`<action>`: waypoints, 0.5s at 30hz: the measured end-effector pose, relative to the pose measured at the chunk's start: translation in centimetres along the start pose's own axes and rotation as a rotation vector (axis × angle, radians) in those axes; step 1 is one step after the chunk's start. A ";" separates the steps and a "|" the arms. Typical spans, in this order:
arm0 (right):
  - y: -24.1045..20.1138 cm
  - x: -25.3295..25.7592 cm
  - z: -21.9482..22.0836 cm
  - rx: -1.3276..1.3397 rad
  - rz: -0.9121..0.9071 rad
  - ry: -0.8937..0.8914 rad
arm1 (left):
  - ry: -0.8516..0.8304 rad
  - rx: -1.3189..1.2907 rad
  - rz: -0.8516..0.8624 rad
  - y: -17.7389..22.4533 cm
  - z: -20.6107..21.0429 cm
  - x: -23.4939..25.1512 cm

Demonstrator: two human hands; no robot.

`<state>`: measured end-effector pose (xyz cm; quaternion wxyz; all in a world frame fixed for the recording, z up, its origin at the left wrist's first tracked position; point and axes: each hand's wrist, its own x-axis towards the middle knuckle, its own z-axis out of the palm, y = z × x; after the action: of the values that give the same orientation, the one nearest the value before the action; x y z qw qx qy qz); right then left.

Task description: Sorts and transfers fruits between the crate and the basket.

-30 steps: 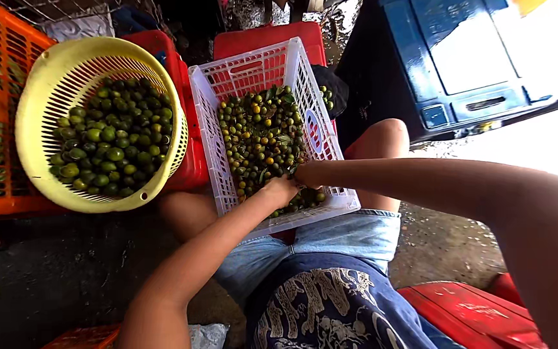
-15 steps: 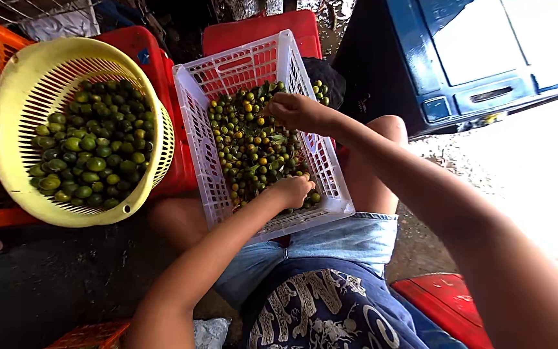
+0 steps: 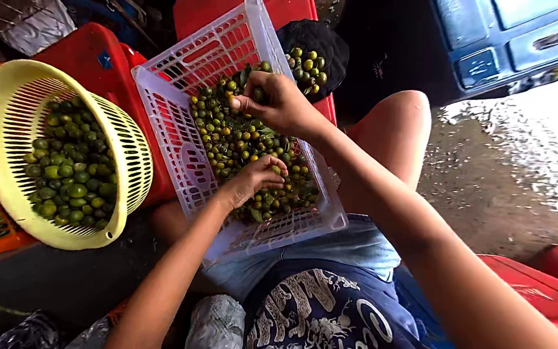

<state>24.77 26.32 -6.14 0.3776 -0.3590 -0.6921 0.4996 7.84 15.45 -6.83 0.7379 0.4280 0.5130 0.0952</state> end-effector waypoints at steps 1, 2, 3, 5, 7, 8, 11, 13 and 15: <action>-0.1 0.0 0.2 0.016 -0.012 -0.006 | 0.039 -0.098 -0.025 -0.1 0.4 0.0; -0.2 -0.1 0.3 0.028 -0.012 -0.014 | 0.112 -0.081 -0.043 0.0 1.1 0.3; -0.4 -0.1 0.3 0.034 0.001 -0.026 | 0.162 0.090 -0.033 -0.1 1.8 0.9; -0.4 0.0 0.3 0.029 0.008 -0.022 | 0.166 0.547 0.057 -0.9 3.3 3.4; 0.0 0.2 0.2 0.027 -0.019 0.008 | 0.161 0.839 0.133 -2.4 5.1 5.9; 0.2 0.2 0.0 0.024 -0.020 0.025 | 0.166 0.922 0.129 -2.8 5.9 6.8; 0.1 0.0 -0.5 0.103 -0.005 0.062 | 0.204 1.025 0.117 -3.0 7.3 7.4; 0.1 -0.2 -0.6 0.146 -0.002 0.084 | 0.222 1.027 0.207 -3.4 6.6 7.2; 0.1 -0.1 -0.6 0.180 -0.004 0.097 | 0.219 0.877 0.235 -3.5 5.5 6.7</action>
<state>25.36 26.48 -6.15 0.4422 -0.3461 -0.6260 0.5411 14.48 14.21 -13.29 0.4131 0.7422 0.5276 -0.0032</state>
